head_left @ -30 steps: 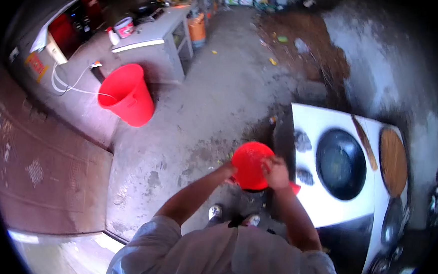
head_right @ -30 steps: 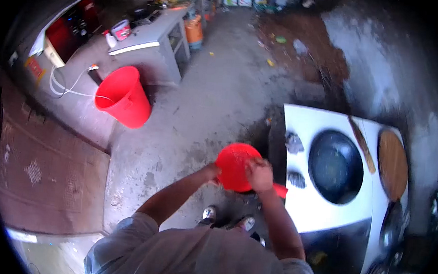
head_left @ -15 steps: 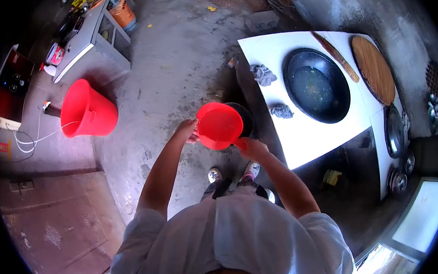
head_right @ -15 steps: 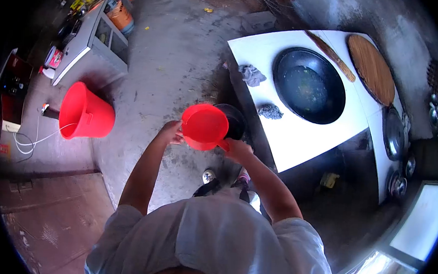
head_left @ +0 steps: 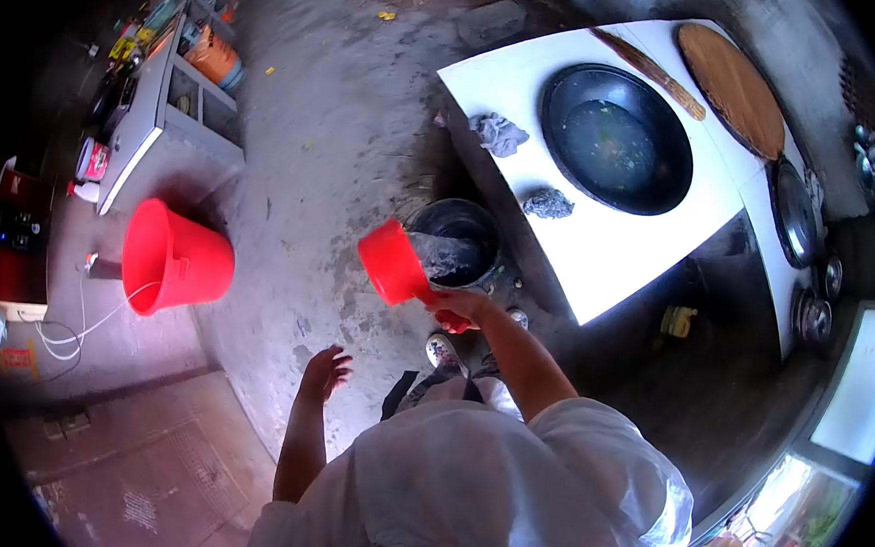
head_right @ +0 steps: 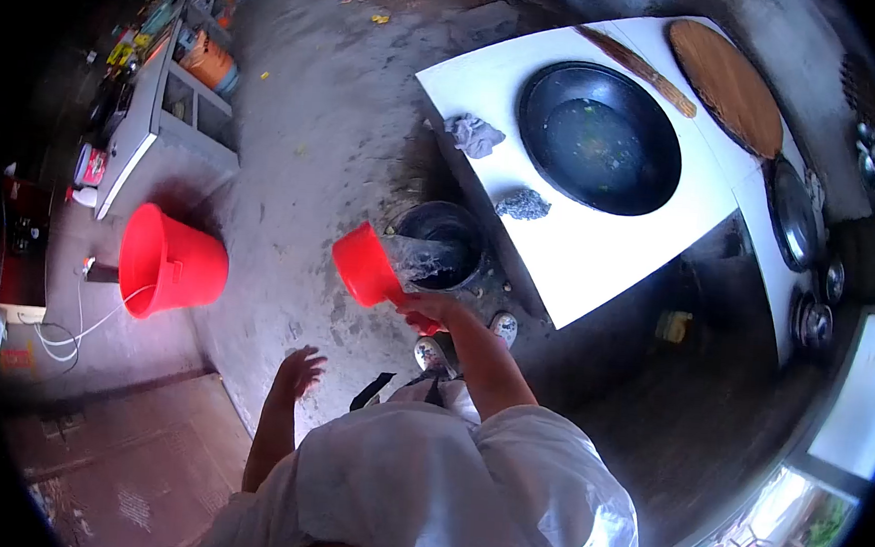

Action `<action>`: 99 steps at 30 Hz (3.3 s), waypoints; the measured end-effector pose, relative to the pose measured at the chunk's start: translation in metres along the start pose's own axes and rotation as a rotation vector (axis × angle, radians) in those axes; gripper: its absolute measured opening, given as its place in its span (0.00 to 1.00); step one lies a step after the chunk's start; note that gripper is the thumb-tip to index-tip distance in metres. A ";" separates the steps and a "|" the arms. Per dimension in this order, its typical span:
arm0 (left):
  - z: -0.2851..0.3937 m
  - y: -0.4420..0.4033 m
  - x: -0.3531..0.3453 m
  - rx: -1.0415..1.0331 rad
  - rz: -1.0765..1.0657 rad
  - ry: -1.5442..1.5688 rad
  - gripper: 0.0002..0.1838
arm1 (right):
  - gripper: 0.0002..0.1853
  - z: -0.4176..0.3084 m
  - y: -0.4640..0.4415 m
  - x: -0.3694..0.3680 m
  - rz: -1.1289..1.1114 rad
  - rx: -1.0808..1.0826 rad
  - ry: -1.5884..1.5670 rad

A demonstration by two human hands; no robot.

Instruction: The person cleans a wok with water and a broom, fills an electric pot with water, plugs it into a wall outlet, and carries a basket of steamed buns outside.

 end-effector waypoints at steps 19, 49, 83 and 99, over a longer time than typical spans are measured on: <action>-0.012 -0.042 -0.060 -0.124 0.080 -0.147 0.15 | 0.15 -0.088 0.196 0.039 0.314 0.725 0.191; -0.150 0.002 -0.194 0.086 0.371 -0.218 0.24 | 0.24 -0.220 0.316 0.328 1.111 0.203 1.528; -0.173 0.017 -0.210 -0.025 0.365 -0.413 0.18 | 0.21 -0.197 0.312 0.299 0.505 0.254 0.274; -0.226 0.010 -0.089 -0.012 0.387 -0.430 0.17 | 0.29 -0.183 0.306 0.132 0.613 0.488 0.527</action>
Point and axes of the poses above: each hand's wrist, its own y-axis away from the middle knuckle, its own x-axis out of the back of the hand, z = x × y, the point moved 3 cm from there along -y, towards the middle knuckle, and after that the axes turned 1 degree about y, right-handed, at the moved point
